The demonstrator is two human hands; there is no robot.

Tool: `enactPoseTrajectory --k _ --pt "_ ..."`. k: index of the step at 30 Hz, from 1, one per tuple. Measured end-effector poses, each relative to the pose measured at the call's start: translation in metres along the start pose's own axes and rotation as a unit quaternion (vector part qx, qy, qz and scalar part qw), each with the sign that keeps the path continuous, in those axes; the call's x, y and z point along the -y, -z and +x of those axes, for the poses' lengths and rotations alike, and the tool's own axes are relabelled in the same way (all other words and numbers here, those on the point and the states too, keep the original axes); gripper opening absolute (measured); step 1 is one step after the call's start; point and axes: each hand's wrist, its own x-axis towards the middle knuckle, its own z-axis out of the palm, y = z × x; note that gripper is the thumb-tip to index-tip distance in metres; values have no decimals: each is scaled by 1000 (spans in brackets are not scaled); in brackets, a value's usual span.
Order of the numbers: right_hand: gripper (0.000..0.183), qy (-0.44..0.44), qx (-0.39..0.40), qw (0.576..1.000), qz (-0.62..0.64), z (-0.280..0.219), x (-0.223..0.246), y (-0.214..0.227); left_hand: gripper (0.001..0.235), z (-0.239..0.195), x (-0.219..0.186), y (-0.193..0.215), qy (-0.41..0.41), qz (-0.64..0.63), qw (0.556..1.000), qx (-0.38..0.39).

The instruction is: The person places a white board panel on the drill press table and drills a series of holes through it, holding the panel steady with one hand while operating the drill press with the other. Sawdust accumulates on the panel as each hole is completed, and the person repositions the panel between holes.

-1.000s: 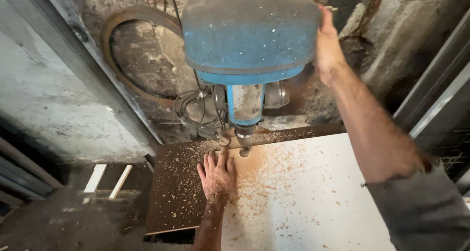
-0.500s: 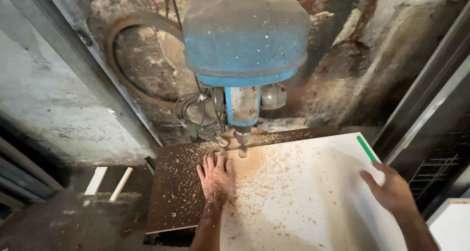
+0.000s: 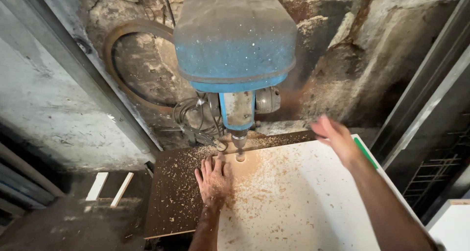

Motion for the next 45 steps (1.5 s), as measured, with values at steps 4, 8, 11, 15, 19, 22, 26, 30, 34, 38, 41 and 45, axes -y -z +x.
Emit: enactPoseTrajectory --k 4,8,11,15,19,22,26,30,34,38,41,45 --pt "91 -21 77 993 88 75 66 -52 53 0 1 -1 1 -14 1000 2" --pt "87 11 118 972 203 121 98 -66 54 0 -4 6 -3 -4 1000 -5" --pt "87 22 138 961 238 118 122 -60 54 -4 -2 9 -4 -8 1000 -9" --pt "96 23 171 950 260 104 142 -61 54 -2 -3 8 -17 -22 999 -22" --pt "106 61 116 945 300 95 156 -68 52 -2 -5 7 -13 -6 1000 -18" --pt "121 192 175 930 262 72 181 -73 53 -1 -1 9 -10 -8 1000 -22" --pt "118 307 107 923 208 49 169 -57 53 -3 -9 9 -19 -13 1000 -22" --pt "68 355 97 905 215 34 155 -45 53 -2 0 -1 -17 -15 999 -24" --pt "76 344 58 916 198 20 142 -35 54 0 2 -3 -16 -4 1000 -12" --pt "82 364 46 916 159 6 130 -30 54 0 4 -7 -12 -14 1000 -21" --pt "89 371 29 922 105 -26 143 -36 54 0 5 -6 -9 -17 1000 -18" --pt "74 371 16 923 102 -33 124 -31 54 0 2 -3 -5 -14 1000 -15"
